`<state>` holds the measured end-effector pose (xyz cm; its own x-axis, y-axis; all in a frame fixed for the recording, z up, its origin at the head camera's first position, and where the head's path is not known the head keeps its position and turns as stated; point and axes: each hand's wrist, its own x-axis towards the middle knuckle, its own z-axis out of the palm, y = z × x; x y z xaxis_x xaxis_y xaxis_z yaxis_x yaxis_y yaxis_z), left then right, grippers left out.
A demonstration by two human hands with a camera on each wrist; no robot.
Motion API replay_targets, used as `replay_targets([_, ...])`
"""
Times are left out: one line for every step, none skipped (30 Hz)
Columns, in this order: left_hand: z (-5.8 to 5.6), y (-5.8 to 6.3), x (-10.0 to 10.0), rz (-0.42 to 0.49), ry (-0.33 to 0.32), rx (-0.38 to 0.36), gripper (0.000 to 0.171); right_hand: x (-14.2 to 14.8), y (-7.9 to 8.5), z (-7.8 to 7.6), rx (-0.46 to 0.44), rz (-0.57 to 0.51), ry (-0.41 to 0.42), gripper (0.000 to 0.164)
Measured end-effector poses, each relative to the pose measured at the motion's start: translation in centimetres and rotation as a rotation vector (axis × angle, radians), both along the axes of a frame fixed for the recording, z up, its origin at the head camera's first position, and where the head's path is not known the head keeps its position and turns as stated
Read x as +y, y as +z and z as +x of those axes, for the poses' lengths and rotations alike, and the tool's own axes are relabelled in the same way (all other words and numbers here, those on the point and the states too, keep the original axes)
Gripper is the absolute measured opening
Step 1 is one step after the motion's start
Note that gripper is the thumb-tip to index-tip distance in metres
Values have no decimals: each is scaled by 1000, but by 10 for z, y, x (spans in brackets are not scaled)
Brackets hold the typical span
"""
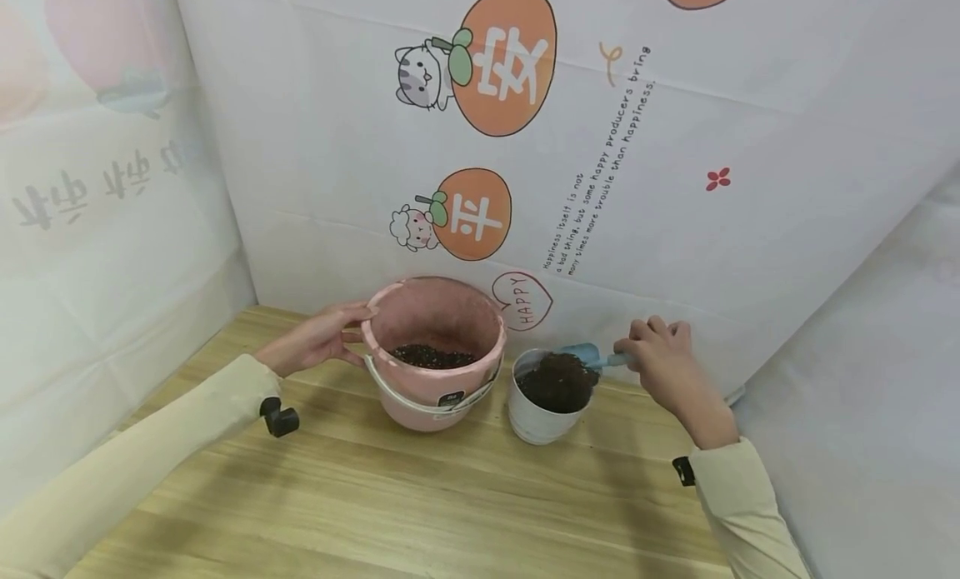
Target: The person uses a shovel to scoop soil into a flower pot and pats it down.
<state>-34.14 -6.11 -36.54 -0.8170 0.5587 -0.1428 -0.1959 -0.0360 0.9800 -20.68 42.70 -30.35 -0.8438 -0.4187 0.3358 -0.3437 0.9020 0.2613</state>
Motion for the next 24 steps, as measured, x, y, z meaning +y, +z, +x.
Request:
replay_targets([0,0,0,0,0,2,63,0,0,-1,24,12,2,27])
replay_targets([0,0,-1,1,-2,5,63,-1,1,-2,43,22,2,28])
replay_targets([0,0,-1,2,1,5,63,-1,2,-3,56,32,-1,28])
replay_targets([0,0,-2,2,3,5,63,-1,3,-3,66,40,-4,29])
replay_targets([0,0,-2,1,4,5,63,-1,3,-4,74,48,-9,29])
replay_targets([-1,0,-2,0,2,7,63,-2,4,-3,79,51,-15,29])
replay_targets([-1,0,-2,1,0,9,63,-2,5,-3,85,57,-20,29])
replay_targets([-1,0,-2,0,0,8,62,-2,5,-3,88,61,-25,29])
replay_targets([-1,-1,-2,-1,1,7,62,-2,5,-3,91,65,-29,29])
replay_targets([-1,-1,-2,-2,-2,11,62,-2,6,-3,96,65,-31,29])
replay_targets([-1,-1,-2,-3,-4,16,62,-2,6,-3,97,62,-33,29])
replay_targets([-2,-1,-2,-3,-5,16,62,-2,6,-3,100,58,-33,29])
replay_targets([-1,-1,-2,-4,-4,16,62,-3,6,-2,102,60,-34,29])
replay_targets([-1,-1,-2,-5,-4,17,62,-3,6,-2,101,58,-35,29])
replay_targets([-1,-2,-2,-5,-4,19,62,-4,7,-2,101,60,-36,29])
replay_targets([-1,-2,-2,-5,-6,22,62,-4,7,-2,104,61,-33,30])
replay_targets([-1,-1,-2,-5,-5,19,62,-4,6,-2,106,64,-32,30])
replay_targets([-1,-1,-2,-5,-3,17,62,-4,6,-2,110,69,-29,30])
replay_targets([-1,-2,-2,-6,-3,17,62,-4,6,-2,114,73,-27,29])
replay_targets([-1,-2,-2,-6,-4,17,62,-4,5,-2,120,77,-22,29])
replay_targets([-1,-2,-1,-6,-2,16,62,-3,5,-2,126,80,-16,29])
replay_targets([-1,-2,-1,-6,-2,15,63,-3,5,-2,132,82,-11,29])
replay_targets([-1,-2,-1,-6,-3,15,63,-3,5,-2,134,83,-9,29])
replay_targets([-1,-2,-1,-7,-4,15,63,-3,5,-2,136,82,-6,29])
